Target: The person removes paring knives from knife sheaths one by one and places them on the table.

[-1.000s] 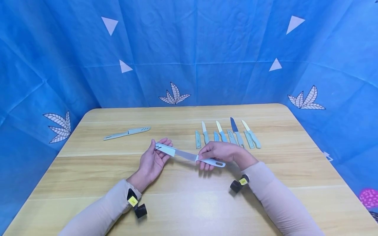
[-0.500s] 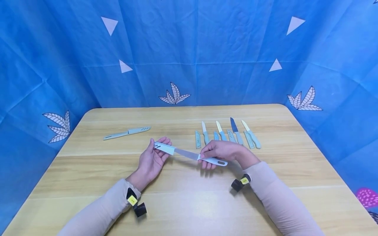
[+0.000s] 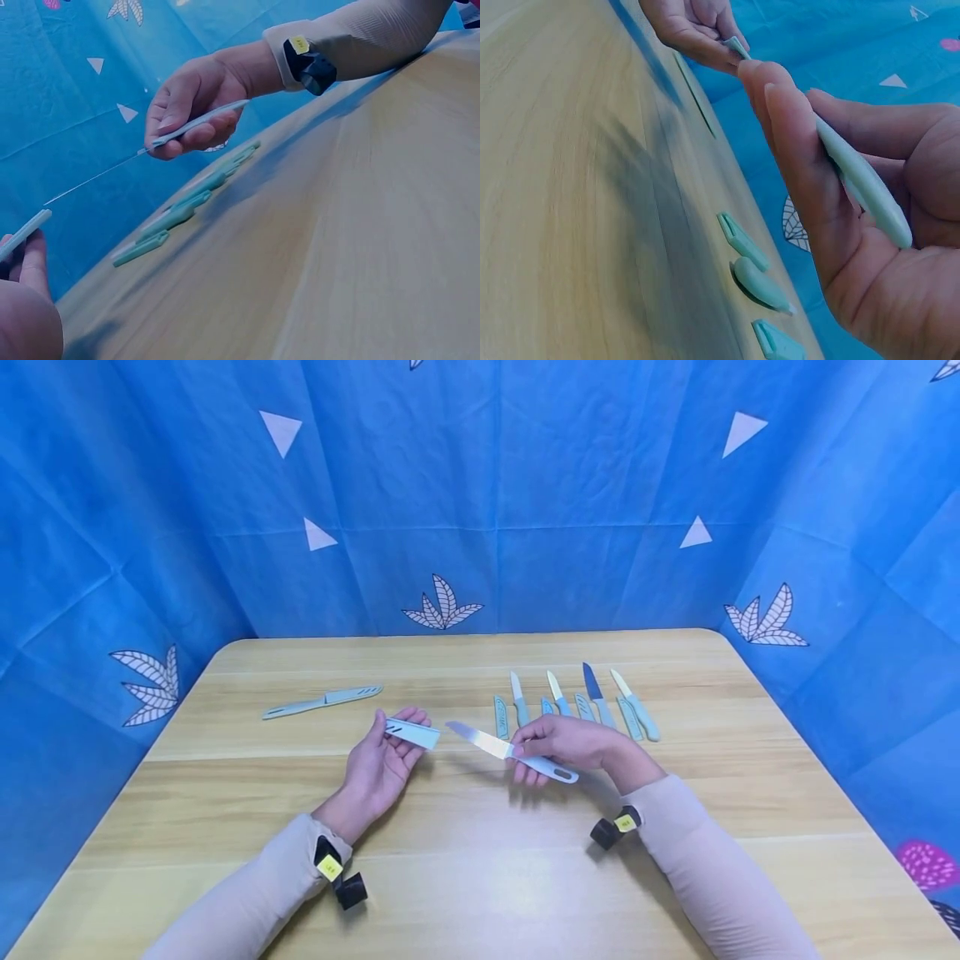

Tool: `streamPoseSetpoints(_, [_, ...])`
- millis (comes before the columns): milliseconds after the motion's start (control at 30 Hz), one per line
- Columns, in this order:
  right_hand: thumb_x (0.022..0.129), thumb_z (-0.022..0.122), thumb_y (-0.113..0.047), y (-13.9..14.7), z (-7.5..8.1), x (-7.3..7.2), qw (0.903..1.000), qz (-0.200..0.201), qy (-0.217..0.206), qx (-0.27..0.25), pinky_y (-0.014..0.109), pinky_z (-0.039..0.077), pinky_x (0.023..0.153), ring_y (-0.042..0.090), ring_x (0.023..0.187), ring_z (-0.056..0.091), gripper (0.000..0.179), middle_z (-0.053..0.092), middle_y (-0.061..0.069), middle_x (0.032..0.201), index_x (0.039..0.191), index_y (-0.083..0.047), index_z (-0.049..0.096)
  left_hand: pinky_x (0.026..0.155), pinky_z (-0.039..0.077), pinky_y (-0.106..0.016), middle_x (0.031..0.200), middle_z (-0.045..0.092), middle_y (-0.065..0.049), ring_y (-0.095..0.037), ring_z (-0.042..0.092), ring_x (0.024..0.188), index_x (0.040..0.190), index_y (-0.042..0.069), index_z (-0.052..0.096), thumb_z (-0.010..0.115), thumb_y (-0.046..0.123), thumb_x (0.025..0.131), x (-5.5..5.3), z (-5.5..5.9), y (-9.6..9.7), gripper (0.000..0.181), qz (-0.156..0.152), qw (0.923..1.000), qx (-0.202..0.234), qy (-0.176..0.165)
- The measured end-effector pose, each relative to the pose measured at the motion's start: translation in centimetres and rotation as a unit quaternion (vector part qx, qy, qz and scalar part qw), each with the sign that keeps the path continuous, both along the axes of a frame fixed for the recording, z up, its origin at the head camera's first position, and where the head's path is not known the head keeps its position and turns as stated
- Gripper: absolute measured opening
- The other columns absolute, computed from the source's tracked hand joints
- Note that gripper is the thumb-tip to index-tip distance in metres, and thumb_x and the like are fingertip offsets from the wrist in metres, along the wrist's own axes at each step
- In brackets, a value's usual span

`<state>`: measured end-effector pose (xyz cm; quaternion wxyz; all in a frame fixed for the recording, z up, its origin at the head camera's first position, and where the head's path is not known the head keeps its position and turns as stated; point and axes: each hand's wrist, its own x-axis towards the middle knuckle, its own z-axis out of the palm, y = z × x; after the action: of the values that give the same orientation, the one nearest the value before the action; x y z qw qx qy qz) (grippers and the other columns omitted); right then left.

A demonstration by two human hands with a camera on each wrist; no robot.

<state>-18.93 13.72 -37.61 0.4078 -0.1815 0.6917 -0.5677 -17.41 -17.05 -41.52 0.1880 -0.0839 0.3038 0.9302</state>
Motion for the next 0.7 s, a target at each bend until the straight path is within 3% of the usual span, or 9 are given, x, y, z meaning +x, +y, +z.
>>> streamPoseSetpoints(200, [0.102, 0.053, -0.012, 0.0, 0.0, -0.1, 0.9995, -0.028, 0.007, -0.012, 0.037, 0.061, 0.075, 0.025, 0.080, 0.068, 0.034, 0.067, 0.028, 0.101, 0.117, 0.018, 0.053, 0.107, 0.043, -0.033, 0.156, 0.026, -0.018, -0.028, 0.033, 0.141, 0.147, 0.002, 0.030, 0.024, 0.045, 0.105, -0.1, 0.3, 0.0, 0.060, -0.017, 0.9997, -0.008, 0.013])
streamPoseSetpoints(533, [0.103, 0.049, -0.011, -0.3, 0.9, -0.3, 0.9976, -0.060, 0.033, 0.005, 0.040, 0.060, 0.078, 0.031, 0.086, 0.068, 0.033, 0.067, 0.025, 0.101, 0.120, 0.017, 0.052, 0.109, 0.041, -0.034, 0.137, 0.051, -0.018, -0.030, 0.041, 0.136, 0.141, -0.001, 0.037, 0.027, 0.034, 0.108, -0.4, 0.9, 0.2, 0.049, -0.045, 0.9966, -0.031, 0.062])
streamPoseSetpoints(700, [0.103, 0.048, -0.010, -0.6, 1.4, -0.4, 0.9966, -0.069, 0.043, 0.014, 0.042, 0.059, 0.079, 0.040, 0.093, 0.066, 0.031, 0.066, 0.028, 0.105, 0.119, 0.015, 0.054, 0.107, 0.043, -0.035, 0.146, 0.041, -0.022, -0.029, 0.046, 0.133, 0.142, -0.002, 0.035, 0.032, 0.030, 0.108, -0.8, 1.1, 0.2, 0.047, -0.050, 0.9961, -0.029, 0.067])
